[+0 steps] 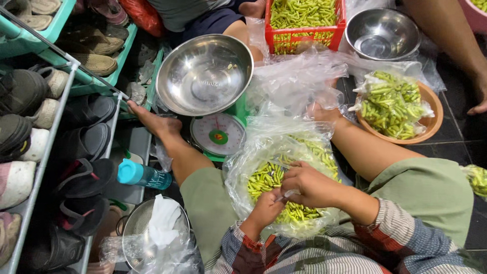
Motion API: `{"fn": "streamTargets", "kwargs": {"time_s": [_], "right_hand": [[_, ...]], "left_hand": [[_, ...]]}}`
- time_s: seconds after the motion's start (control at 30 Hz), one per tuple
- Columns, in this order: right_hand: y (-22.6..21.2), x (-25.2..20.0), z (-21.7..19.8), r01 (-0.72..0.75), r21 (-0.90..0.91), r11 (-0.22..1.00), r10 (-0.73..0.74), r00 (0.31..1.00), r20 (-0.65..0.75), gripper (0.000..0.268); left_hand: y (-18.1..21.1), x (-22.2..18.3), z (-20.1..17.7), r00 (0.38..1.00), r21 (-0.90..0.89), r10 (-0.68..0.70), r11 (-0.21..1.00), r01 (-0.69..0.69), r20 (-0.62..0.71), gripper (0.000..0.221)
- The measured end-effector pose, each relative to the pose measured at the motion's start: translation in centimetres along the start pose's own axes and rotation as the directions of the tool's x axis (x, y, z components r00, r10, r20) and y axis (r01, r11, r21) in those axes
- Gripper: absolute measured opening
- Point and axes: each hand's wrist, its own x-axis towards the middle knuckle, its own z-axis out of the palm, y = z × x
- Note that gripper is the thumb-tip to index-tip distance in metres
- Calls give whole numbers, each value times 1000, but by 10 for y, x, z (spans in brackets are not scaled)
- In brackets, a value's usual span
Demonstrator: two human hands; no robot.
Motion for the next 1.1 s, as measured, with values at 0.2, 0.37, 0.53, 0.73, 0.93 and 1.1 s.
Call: {"fn": "streamTargets", "kwargs": {"time_s": [0.2,0.37,0.53,0.73,0.93,1.1], "right_hand": [[22,-22,-49,47,253,966,49,931,-362,6],[57,-58,-69,-69,374,925,322,665,-674,11],[-29,-5,-10,187,474,861,66,881,-468,35],[38,7,57,79,-496,865,-119,992,-48,33],[103,-57,-7,-280,-68,958,279,960,-20,23],[173,-130,-48,-552,-307,776,180,658,-731,19]], "left_hand": [[12,-1,6,991,-97,-67,994,56,-114,18],[-22,4,-1,991,-238,-30,971,-2,-130,19],[-19,10,-1,983,-237,15,970,-59,-185,18],[-4,-11,-3,993,-227,-28,974,1,-115,15],[-7,-1,1,1000,-152,-2,988,7,28,17],[-24,8,-1,1000,-205,0,979,0,-1,22]]}}
